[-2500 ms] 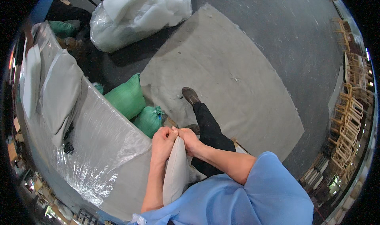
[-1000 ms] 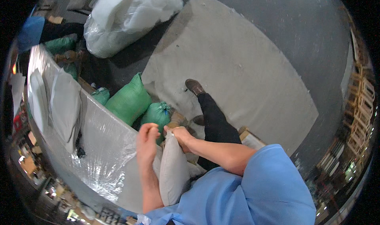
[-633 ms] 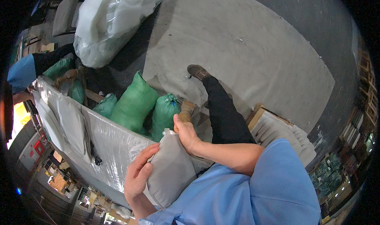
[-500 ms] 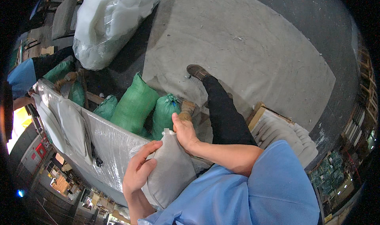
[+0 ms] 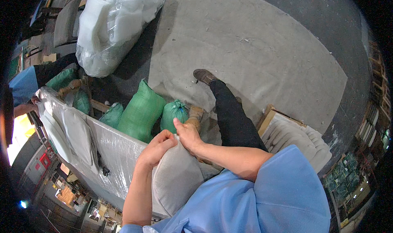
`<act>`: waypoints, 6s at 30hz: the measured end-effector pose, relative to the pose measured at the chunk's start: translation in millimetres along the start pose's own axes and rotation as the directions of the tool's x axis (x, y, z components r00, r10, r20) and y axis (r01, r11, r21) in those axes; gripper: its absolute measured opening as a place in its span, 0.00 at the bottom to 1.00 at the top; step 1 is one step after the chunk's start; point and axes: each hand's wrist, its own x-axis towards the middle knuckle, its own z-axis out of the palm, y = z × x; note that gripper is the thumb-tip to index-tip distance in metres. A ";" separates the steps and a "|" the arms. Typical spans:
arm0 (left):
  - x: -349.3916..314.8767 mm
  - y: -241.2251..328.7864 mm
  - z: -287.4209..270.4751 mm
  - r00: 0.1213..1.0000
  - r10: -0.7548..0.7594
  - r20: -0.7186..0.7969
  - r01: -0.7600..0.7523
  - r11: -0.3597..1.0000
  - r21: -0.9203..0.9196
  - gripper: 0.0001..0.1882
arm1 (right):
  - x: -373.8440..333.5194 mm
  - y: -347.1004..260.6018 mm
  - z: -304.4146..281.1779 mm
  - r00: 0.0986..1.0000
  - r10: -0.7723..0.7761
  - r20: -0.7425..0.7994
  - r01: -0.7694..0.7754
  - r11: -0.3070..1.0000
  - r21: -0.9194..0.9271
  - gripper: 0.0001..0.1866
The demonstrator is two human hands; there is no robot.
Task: The person repeatedly picks up a foam cushion and a fabric cover, inserts the foam into the cover, and adjusts the fit. They then place the finished cushion on a nearby stack. The process is repeated for several cushions.
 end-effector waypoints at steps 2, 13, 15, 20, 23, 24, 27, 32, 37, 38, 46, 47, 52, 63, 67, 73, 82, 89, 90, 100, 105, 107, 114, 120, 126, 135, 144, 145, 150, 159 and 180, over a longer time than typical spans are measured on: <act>8.4 -8.6 1.3 0.999 -0.030 0.021 0.033 0.990 -0.136 0.10 | -2.1 -1.8 1.2 0.999 0.036 -0.004 -0.035 0.995 0.090 0.33; -0.7 -12.4 9.4 0.988 0.082 -0.128 -0.101 0.984 -0.145 0.09 | -28.0 8.5 -22.1 0.986 -0.144 -0.086 0.144 0.990 -0.008 0.32; -1.6 -12.9 7.6 0.975 0.143 -0.167 -0.144 0.990 0.009 0.10 | -36.9 4.5 -24.3 0.983 -0.154 -0.095 0.151 0.988 -0.041 0.33; -2.8 -5.6 8.5 0.937 0.273 -0.217 -0.231 0.952 0.200 0.10 | -40.4 7.5 -22.5 0.997 -0.046 -0.069 0.055 0.989 0.138 0.26; -1.4 5.8 6.0 0.969 0.191 -0.157 -0.155 0.964 0.216 0.09 | -40.4 9.1 -27.8 0.997 0.074 0.019 -0.076 0.983 0.167 0.23; -0.8 6.4 5.1 0.977 0.155 -0.145 -0.128 0.975 0.180 0.09 | -44.1 5.4 -29.2 0.993 0.108 0.042 -0.115 0.971 0.211 0.21; 2.3 4.1 2.9 0.993 0.082 -0.087 -0.080 0.996 0.027 0.08 | -55.7 -4.8 -36.2 0.983 0.117 0.144 -0.158 0.935 0.318 0.17; 2.5 -3.1 0.4 0.998 0.066 -0.018 -0.068 0.987 -0.148 0.07 | -61.6 -0.5 -53.2 0.942 -0.131 0.307 0.014 0.934 0.356 0.08; 5.1 -10.0 0.7 0.997 0.080 0.003 -0.078 0.982 -0.173 0.06 | -65.4 -3.5 -60.9 0.921 -0.210 0.328 0.163 0.973 0.166 0.10; 5.8 -10.6 0.7 0.997 0.078 0.000 -0.077 0.982 -0.171 0.06 | -65.4 -4.7 -63.1 0.921 -0.201 0.334 0.180 0.979 0.091 0.10; 0.8 -8.7 8.7 0.997 0.069 -0.045 -0.078 0.964 -0.255 0.07 | -62.4 -3.2 -65.5 0.868 -0.387 0.313 0.434 0.896 -0.096 0.13; 0.8 -8.4 8.5 0.998 0.055 -0.040 -0.064 0.964 -0.257 0.07 | -62.8 -3.3 -65.2 0.860 -0.409 0.306 0.457 0.884 -0.100 0.13; 0.3 -8.1 13.0 1.000 0.006 -0.022 -0.013 0.957 -0.289 0.09 | -57.6 2.7 -63.6 0.840 -0.452 0.300 0.514 0.840 -0.174 0.11; 2.5 -14.4 22.9 0.987 0.130 -0.098 -0.147 0.969 -0.201 0.07 | -41.3 1.6 -67.7 0.874 -0.263 0.409 0.357 0.918 -0.172 0.12; 4.7 -15.0 30.1 0.975 0.136 -0.178 -0.160 0.979 -0.128 0.08 | -43.0 13.4 -56.7 0.951 -0.210 0.228 0.206 0.978 0.044 0.11; 10.5 -23.8 39.3 0.976 0.113 -0.187 -0.159 0.954 -0.253 0.08 | -27.3 9.2 -30.5 0.976 -0.219 0.016 0.217 0.974 0.066 0.11; 31.5 -65.6 57.4 0.875 0.166 -0.455 -0.321 0.902 -0.288 0.09 | 2.2 -22.6 -8.9 0.985 0.123 0.119 -0.129 0.990 0.049 0.12; 34.4 -69.9 62.2 0.753 0.154 -0.640 -0.345 0.920 -0.184 0.12 | 23.1 -21.2 3.1 0.973 0.216 0.084 -0.198 0.963 -0.180 0.09; 29.5 -65.3 62.2 0.746 0.138 -0.651 -0.327 0.928 -0.178 0.12 | 29.1 -14.0 2.6 0.965 0.230 0.123 -0.201 0.956 -0.213 0.07; 11.9 -54.0 36.2 0.692 0.290 -0.662 -0.519 0.836 -0.176 0.14 | 35.9 7.5 -0.4 0.869 0.449 0.208 -0.432 0.893 -0.127 0.05; 8.5 -43.9 39.5 0.678 0.681 -0.275 -0.724 0.556 -0.408 0.25 | -19.6 -39.8 24.4 0.879 0.416 0.231 -0.395 0.909 -0.136 0.09; 15.8 -47.5 40.8 0.739 0.618 -0.269 -0.650 0.548 -0.526 0.26 | -14.3 -34.9 21.1 0.878 0.417 0.235 -0.397 0.908 -0.130 0.10; 30.1 -58.0 49.9 0.848 0.404 -0.343 -0.504 0.412 -0.759 0.26 | 2.3 -11.7 13.2 0.841 0.453 0.296 -0.437 0.891 -0.122 0.11; 16.8 -66.7 47.6 0.796 0.396 -0.458 -0.591 0.346 -0.728 0.24 | 11.6 3.0 -7.2 0.798 0.446 0.406 -0.440 0.891 -0.113 0.12; -71.0 -138.4 70.0 0.537 0.360 -0.763 -0.750 0.618 -0.236 0.18 | -23.2 -75.2 -22.6 0.973 0.110 0.204 0.044 0.778 -0.627 0.19; -113.0 -256.5 204.4 0.522 0.080 -0.849 -0.355 0.926 -0.131 0.29 | -102.4 -113.1 21.3 0.849 0.345 0.400 0.084 0.659 -0.747 0.32; -104.1 -264.1 198.5 0.593 -0.025 -0.805 -0.604 0.648 -0.465 0.22 | -153.4 -121.9 58.2 0.716 0.409 0.566 0.249 0.608 -0.754 0.33; -102.0 -262.2 202.5 0.518 -0.077 -0.852 -0.615 0.659 -0.434 0.19 | -150.8 -119.7 61.7 0.716 0.410 0.565 0.277 0.576 -0.769 0.34; -95.6 -251.2 201.5 -0.004 -0.120 -0.993 -0.564 0.820 -0.097 0.14 | -129.0 -121.7 117.7 0.749 0.476 0.460 0.617 -0.252 -0.745 0.29; -110.3 -261.6 204.8 0.293 -0.187 -0.938 -0.515 0.795 -0.319 0.17 | -108.8 -22.4 164.0 0.689 0.635 0.348 0.640 -0.759 0.118 0.22; -80.8 -270.0 227.6 0.040 -0.419 -0.907 -0.426 0.814 -0.395 0.13 | -98.6 2.1 146.6 0.609 0.605 0.513 0.689 -0.724 0.036 0.16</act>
